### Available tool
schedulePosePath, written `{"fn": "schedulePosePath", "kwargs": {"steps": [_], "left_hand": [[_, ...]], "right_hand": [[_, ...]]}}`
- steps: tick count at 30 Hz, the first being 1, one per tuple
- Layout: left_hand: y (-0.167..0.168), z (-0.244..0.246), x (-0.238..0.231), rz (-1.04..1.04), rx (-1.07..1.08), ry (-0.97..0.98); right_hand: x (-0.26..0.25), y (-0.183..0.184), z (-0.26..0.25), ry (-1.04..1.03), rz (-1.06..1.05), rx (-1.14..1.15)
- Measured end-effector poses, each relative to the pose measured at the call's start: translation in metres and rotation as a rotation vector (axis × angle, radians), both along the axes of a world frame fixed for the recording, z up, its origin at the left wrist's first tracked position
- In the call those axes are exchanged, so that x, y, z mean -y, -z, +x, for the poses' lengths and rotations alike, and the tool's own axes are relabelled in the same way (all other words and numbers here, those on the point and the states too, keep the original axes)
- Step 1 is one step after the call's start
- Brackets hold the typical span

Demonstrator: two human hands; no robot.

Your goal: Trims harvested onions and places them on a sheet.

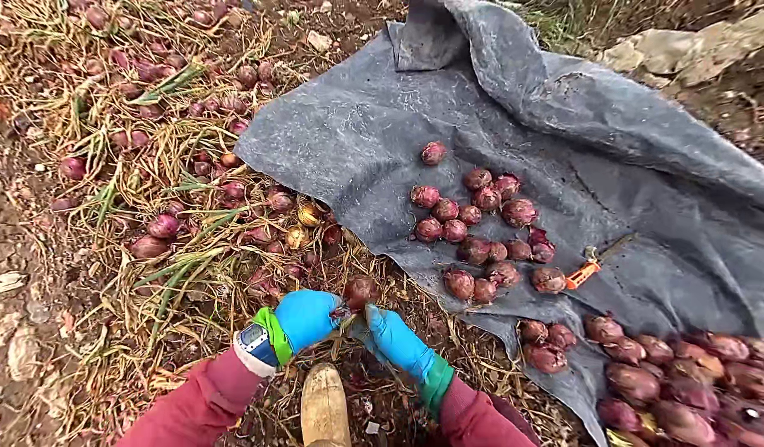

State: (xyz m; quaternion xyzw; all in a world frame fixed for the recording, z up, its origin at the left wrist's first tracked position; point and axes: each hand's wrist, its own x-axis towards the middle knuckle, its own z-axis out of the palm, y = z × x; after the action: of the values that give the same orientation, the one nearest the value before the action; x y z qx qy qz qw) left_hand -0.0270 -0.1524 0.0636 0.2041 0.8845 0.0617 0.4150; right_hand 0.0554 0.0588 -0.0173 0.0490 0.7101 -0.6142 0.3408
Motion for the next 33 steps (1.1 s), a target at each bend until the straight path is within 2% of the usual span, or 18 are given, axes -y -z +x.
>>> {"fn": "schedulePosePath", "kwargs": {"steps": [3,5,6,8,9,10,12,13,15,17,19,23,25,27,29,31,33], "left_hand": [[0.008,-0.016,0.073,0.102,-0.224,-0.425],[0.01,-0.004,0.141,0.13,-0.247,-0.677],[0.009,0.004,0.176,0.0,-0.269,-0.702],[0.004,0.022,0.224,-0.44,-0.326,-0.633],[0.002,0.027,0.229,-0.524,-0.36,-0.683],[0.001,0.027,0.222,-0.486,-0.421,-0.745],[0.011,0.02,0.174,-0.254,-0.555,-0.837],[0.027,0.013,0.147,-0.15,-0.575,-0.855],[0.074,-0.008,0.105,-0.095,-0.502,-0.855],[0.124,-0.02,0.094,-0.148,-0.411,-0.837],[0.146,-0.012,0.104,-0.208,-0.369,-0.803],[0.15,0.046,0.148,-0.234,-0.385,-0.853],[0.143,0.056,0.175,-0.281,-0.324,-0.888],[0.131,0.046,0.204,-0.429,-0.18,-0.834],[0.104,0.029,0.222,-0.441,-0.088,-0.77],[0.083,0.018,0.225,-0.278,-0.154,-0.882],[0.086,0.011,0.207,-0.229,-0.256,-1.064]], "right_hand": [[-0.024,-0.005,0.001,0.484,-0.153,-0.106],[-0.041,-0.006,0.009,0.598,-0.156,-0.091],[-0.043,-0.002,0.017,0.587,-0.145,-0.077],[-0.032,0.008,0.042,0.544,-0.122,0.002],[-0.022,0.015,0.053,0.525,-0.12,0.05],[-0.012,0.023,0.061,0.509,-0.121,0.094],[0.01,0.04,0.079,0.493,-0.142,0.144],[0.02,0.046,0.085,0.475,-0.158,0.164],[0.036,0.054,0.091,0.42,-0.199,0.196],[0.044,0.054,0.093,0.352,-0.209,0.2],[0.044,0.051,0.089,0.31,-0.194,0.199],[0.013,0.055,0.078,0.312,-0.131,0.185],[0.0,0.065,0.076,0.348,-0.061,0.221],[-0.004,0.074,0.079,0.38,-0.011,0.273],[-0.003,0.074,0.08,0.386,-0.016,0.269],[0.002,0.07,0.082,0.364,-0.031,0.246],[0.009,0.064,0.084,0.33,-0.053,0.227]]}}
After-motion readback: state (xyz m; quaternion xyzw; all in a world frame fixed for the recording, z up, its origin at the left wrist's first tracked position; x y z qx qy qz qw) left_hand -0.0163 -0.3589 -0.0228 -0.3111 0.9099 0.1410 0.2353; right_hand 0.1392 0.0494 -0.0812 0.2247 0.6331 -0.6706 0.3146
